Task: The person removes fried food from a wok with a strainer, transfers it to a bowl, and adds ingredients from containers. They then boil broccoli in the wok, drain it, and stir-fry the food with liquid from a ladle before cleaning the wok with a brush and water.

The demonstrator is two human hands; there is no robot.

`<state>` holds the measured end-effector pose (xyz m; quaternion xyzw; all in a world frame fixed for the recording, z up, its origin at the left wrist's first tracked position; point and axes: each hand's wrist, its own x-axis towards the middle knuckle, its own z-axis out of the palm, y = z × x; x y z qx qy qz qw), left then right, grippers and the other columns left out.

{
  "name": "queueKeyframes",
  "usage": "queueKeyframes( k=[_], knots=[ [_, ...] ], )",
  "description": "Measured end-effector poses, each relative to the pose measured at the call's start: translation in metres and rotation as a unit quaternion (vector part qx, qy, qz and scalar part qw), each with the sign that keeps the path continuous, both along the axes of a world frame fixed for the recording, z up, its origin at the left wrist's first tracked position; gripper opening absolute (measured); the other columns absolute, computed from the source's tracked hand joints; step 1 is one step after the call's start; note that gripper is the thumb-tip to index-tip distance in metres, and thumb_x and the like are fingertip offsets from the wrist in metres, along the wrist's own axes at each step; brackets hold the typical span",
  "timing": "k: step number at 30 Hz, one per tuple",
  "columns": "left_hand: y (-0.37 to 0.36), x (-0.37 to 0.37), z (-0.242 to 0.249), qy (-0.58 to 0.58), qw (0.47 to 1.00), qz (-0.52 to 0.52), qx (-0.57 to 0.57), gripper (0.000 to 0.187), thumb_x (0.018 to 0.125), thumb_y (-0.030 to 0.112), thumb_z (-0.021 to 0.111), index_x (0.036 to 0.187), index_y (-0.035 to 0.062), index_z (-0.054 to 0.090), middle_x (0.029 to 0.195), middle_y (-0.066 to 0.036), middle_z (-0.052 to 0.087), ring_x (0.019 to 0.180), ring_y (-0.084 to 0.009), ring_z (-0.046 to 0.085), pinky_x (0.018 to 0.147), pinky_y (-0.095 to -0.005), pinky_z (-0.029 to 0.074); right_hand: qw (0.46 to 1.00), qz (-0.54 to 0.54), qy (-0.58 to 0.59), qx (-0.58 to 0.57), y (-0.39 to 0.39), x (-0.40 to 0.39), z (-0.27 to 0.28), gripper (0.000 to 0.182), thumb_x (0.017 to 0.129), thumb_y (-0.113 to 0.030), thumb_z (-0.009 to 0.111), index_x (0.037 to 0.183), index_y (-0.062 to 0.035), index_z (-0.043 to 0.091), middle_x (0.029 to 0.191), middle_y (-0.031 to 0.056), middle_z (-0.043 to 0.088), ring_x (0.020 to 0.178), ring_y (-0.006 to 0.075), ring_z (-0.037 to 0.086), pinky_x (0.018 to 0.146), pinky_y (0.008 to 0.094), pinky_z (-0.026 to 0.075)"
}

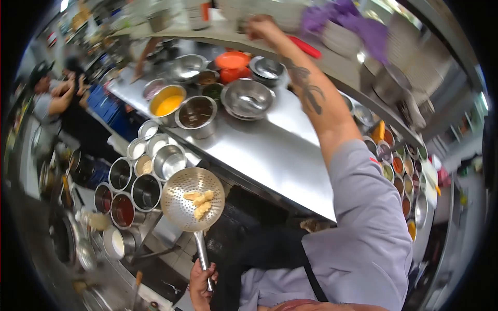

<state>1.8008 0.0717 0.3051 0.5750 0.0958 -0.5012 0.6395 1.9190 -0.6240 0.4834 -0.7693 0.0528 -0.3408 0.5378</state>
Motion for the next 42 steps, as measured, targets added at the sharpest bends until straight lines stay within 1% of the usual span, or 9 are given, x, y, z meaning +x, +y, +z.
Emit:
queueKeyframes(
  k=[2,4,8,11,13,18,25,31,42],
  knots=[
    [-0.011,-0.003,0.005,0.0,1.0,-0.019,-0.004,0.042,0.076,-0.006,0.057,0.115,0.0012,0.044,0.078,-0.008,0.055,0.052,-0.0126,0.05,0.043,-0.0227,0.041,0.943,-0.261,0.095,-0.182,0.037,-0.023,0.01,0.04,0.084,-0.026,0.064,0.107,0.0048,0.056,0.079,0.0112,0.059,0.065,0.0177,0.061,0.059,0.0305,0.05],
    [-0.019,-0.008,0.006,-0.028,0.999,0.024,-0.026,0.043,0.075,-0.006,0.055,0.116,-0.0013,0.043,0.077,-0.008,0.054,0.053,-0.0118,0.049,0.045,-0.0212,0.04,0.843,-0.356,-0.121,-0.385,0.077,-0.071,-0.012,0.04,0.083,-0.022,0.065,0.11,0.0059,0.055,0.085,0.0147,0.059,0.069,0.0184,0.059,0.063,0.0284,0.048],
    [-0.035,-0.015,0.011,-0.017,0.998,0.044,-0.048,0.047,0.074,-0.004,0.055,0.12,-0.0028,0.043,0.076,-0.007,0.053,0.054,-0.01,0.049,0.047,-0.0186,0.04,0.903,-0.289,-0.07,-0.311,0.127,-0.201,-0.092,0.031,0.084,-0.003,0.061,0.115,0.0001,0.058,0.095,0.0145,0.061,0.075,0.0208,0.06,0.071,0.0289,0.049],
    [-0.064,-0.021,0.043,-0.093,0.996,0.005,0.004,0.03,0.082,0.004,0.052,0.112,0.0005,0.046,0.075,-0.007,0.051,0.059,-0.013,0.049,0.048,-0.0244,0.041,0.932,-0.357,-0.012,0.064,-0.004,-0.303,-0.272,0.026,0.087,-0.005,0.058,0.113,-0.004,0.058,0.095,0.0085,0.063,0.073,0.0153,0.06,0.063,0.0249,0.052],
    [-0.079,-0.02,0.056,-0.106,0.992,-0.04,0.061,0.009,0.09,0.01,0.049,0.094,0.0029,0.054,0.073,-0.008,0.051,0.056,-0.0135,0.051,0.043,-0.0256,0.04,0.801,-0.412,-0.108,0.421,-0.026,-0.37,-0.28,0.027,0.085,-0.018,0.059,0.107,-0.0033,0.054,0.093,0.0123,0.061,0.064,0.0193,0.058,0.053,0.0318,0.052],
    [-0.094,-0.015,0.038,0.058,0.998,0.02,-0.011,0.013,0.093,0.011,0.048,0.101,0.0013,0.047,0.066,-0.006,0.046,0.032,-0.0085,0.036,0.021,-0.0192,0.025,0.631,-0.535,-0.09,0.554,-0.11,-0.441,-0.337,0.032,0.093,-0.03,0.047,0.104,-0.0003,0.049,0.086,0.0136,0.059,0.068,0.0232,0.056,0.064,0.038,0.052],
    [-0.135,-0.032,0.04,0.02,0.999,0.018,-0.026,0.058,0.077,-0.001,0.053,0.131,-0.0025,0.031,0.078,-0.01,0.049,0.048,-0.0111,0.048,0.037,-0.0251,0.044,0.653,-0.494,-0.081,0.568,-0.104,-0.479,-0.385,0.032,0.096,-0.028,0.039,0.105,0.0013,0.049,0.08,0.0144,0.059,0.06,0.022,0.057,0.057,0.0401,0.053],
    [-0.16,-0.034,0.036,-0.019,0.999,-0.047,0.005,0.052,0.077,0.0,0.055,0.126,-0.0009,0.037,0.077,-0.009,0.049,0.048,-0.0102,0.047,0.036,-0.0194,0.038,0.65,-0.543,-0.085,0.524,-0.077,-0.451,-0.367,0.03,0.096,-0.024,0.038,0.105,0.0023,0.05,0.077,0.0146,0.059,0.056,0.0215,0.057,0.054,0.0408,0.053],
    [-0.246,-0.014,0.02,-0.125,0.946,-0.298,-0.013,0.047,0.08,0.003,0.06,0.124,0.0043,0.043,0.073,-0.002,0.051,0.05,-0.009,0.047,0.044,-0.0221,0.039,0.72,-0.345,0.044,0.6,0.153,-0.375,-0.342,0.026,0.093,-0.017,0.046,0.092,0.0084,0.051,0.075,0.0168,0.061,0.051,0.0219,0.058,0.049,0.0371,0.054]
  ],
)
